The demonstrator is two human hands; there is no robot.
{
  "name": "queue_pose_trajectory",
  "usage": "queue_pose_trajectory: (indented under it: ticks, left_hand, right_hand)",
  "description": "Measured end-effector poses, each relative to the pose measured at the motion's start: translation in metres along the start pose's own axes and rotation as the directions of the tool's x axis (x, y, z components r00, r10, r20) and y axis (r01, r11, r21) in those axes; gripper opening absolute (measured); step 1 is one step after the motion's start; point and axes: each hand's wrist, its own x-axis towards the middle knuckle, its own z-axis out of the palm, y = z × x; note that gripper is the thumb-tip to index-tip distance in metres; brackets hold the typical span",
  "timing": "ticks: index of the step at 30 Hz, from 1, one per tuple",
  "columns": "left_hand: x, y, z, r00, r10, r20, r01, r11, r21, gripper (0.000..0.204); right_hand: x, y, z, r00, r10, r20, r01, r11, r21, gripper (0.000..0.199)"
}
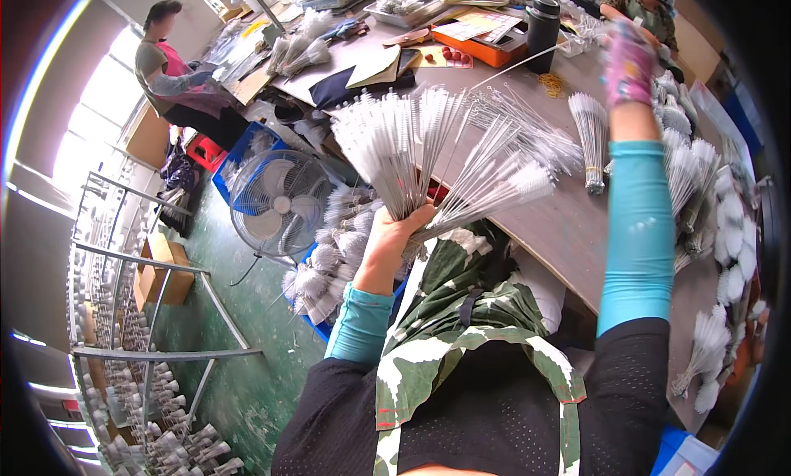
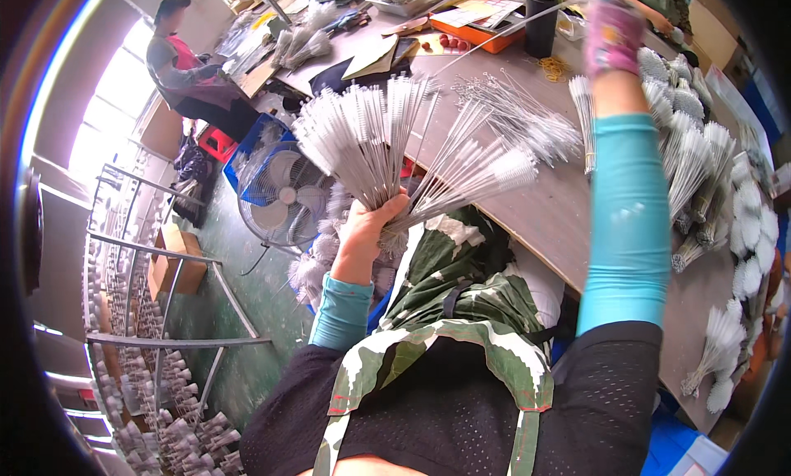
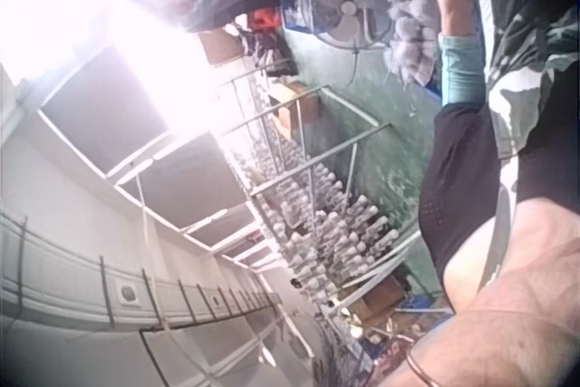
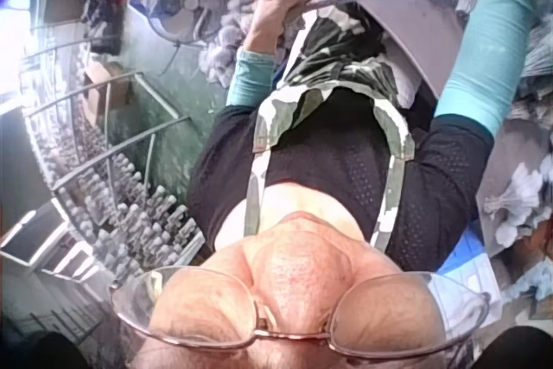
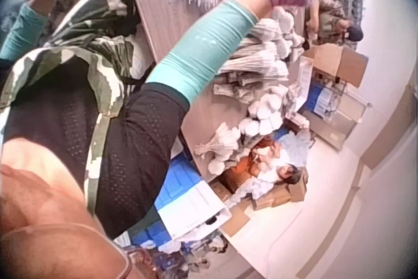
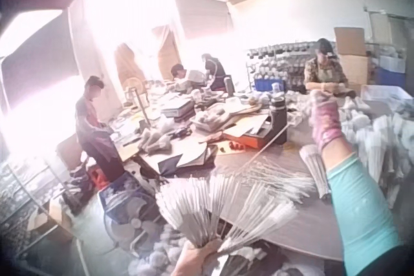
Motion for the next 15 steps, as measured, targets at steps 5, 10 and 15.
queue_pose_trajectory:
  ticks: [5, 10, 15]
  left_hand:
    - [0.008, -0.004, -0.005, 0.998, -0.051, -0.026, 0.044, 0.977, -0.208, 0.015]
    - [0.028, -0.026, -0.001, 0.998, -0.061, -0.028, 0.047, 0.932, -0.359, 0.019]
    - [0.031, -0.034, -0.001, 0.998, 0.003, 0.061, 0.024, 0.897, -0.441, 0.020]
  right_hand:
    - [-0.024, 0.040, -0.121, 0.997, 0.072, -0.015, -0.073, 0.993, -0.089, 0.029]
    - [-0.115, 0.076, -0.238, 0.855, 0.510, -0.096, -0.510, 0.860, 0.025, 0.024]
    - [-0.143, 0.115, -0.297, 0.820, 0.445, -0.361, -0.528, 0.832, -0.174, 0.020]
